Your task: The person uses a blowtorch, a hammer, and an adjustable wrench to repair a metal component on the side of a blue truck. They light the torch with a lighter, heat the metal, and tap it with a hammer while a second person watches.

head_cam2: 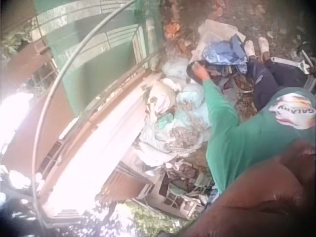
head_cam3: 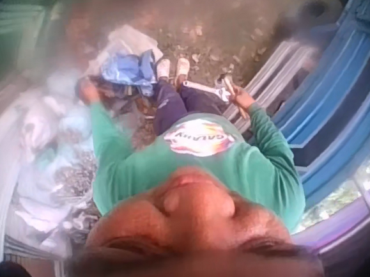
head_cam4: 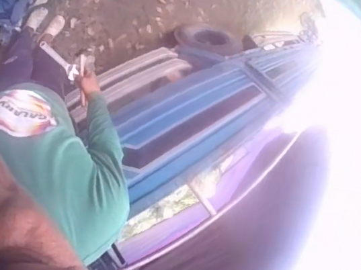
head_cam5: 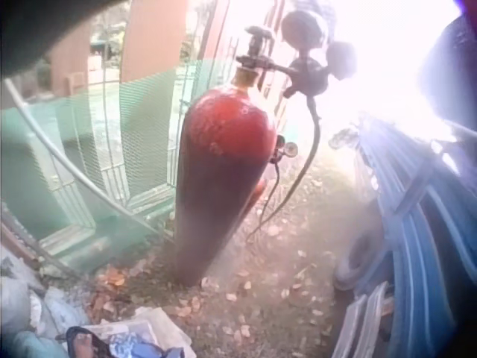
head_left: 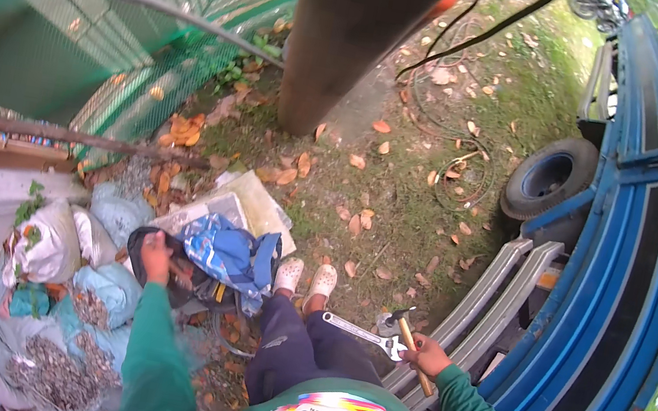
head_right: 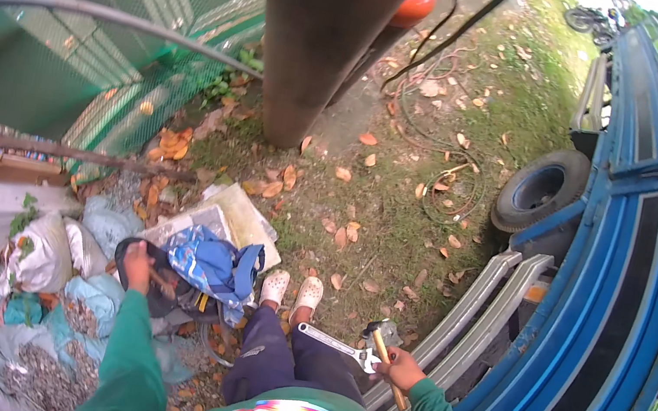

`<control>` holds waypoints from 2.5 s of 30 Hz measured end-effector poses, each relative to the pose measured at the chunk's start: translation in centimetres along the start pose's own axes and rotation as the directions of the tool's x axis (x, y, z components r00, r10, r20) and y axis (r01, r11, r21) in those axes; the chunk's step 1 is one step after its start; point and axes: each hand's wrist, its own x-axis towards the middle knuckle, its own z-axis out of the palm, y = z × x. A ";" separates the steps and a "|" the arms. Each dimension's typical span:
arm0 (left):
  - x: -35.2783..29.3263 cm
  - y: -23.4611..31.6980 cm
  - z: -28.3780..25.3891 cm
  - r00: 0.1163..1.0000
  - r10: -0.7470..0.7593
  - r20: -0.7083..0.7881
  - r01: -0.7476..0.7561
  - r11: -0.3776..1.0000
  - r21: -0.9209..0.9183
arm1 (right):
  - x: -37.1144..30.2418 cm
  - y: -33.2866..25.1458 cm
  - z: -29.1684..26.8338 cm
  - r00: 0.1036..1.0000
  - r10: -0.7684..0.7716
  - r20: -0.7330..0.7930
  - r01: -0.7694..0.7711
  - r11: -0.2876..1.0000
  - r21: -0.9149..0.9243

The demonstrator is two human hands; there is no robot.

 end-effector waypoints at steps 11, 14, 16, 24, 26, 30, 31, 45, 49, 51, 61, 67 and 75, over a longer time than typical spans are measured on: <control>-11.9 26.9 0.5 0.748 -0.060 0.661 0.330 0.898 -0.291 | 3.3 -1.9 -2.7 0.935 -0.354 0.028 0.353 0.935 0.024; -15.5 27.4 8.6 0.704 -0.133 0.698 0.204 0.979 -0.020 | 3.5 -3.8 -4.3 0.906 -0.423 -0.002 0.421 0.902 0.096; -15.2 31.8 12.4 0.632 -0.059 0.773 0.144 0.989 -0.042 | 3.9 -4.5 -5.5 0.903 -0.429 -0.037 0.429 0.890 0.157; -11.7 43.0 28.4 0.363 0.121 0.924 -0.708 0.681 0.189 | 11.6 -3.8 -17.0 0.856 -0.482 -0.189 0.514 0.833 0.207; -13.4 46.8 32.0 0.401 0.167 0.900 -0.667 0.728 0.162 | 9.4 -6.5 -19.5 0.869 -0.423 -0.256 0.470 0.867 0.164; -16.8 58.7 38.0 0.086 0.051 0.995 -0.195 0.980 -0.034 | 9.5 -7.7 -26.5 0.870 -0.391 -0.301 0.439 0.892 0.108; -17.6 61.3 39.4 0.033 0.095 0.995 -0.151 0.984 -0.089 | 8.8 -8.4 -28.5 0.854 -0.401 -0.332 0.436 0.899 0.034; -16.7 78.0 60.8 0.096 0.535 0.839 -0.149 0.841 -0.520 | 16.1 -10.6 -37.4 0.781 -0.374 -0.500 0.555 0.783 0.281; -15.6 83.3 64.8 0.077 0.579 0.812 -0.037 0.815 -0.578 | 13.0 -13.8 -37.3 0.783 -0.282 -0.555 0.492 0.827 0.273; -14.9 85.7 66.7 0.048 0.574 0.817 -0.059 0.818 -0.572 | 11.1 -15.5 -37.6 0.770 -0.263 -0.582 0.471 0.848 0.241; -10.6 83.9 71.3 -0.306 0.332 0.892 -0.780 0.450 -0.435 | 3.5 -26.8 -42.1 0.697 -0.452 -0.557 0.675 0.675 0.297; -12.0 79.2 67.7 -0.356 -0.020 0.934 -0.894 0.298 -0.334 | 0.0 -36.8 -47.6 0.653 -0.642 -0.402 0.757 0.538 0.370; -9.3 73.3 66.5 -0.188 0.013 0.982 -0.943 0.278 -0.184 | 3.8 -43.8 -51.1 0.629 -0.762 -0.157 0.757 0.552 0.350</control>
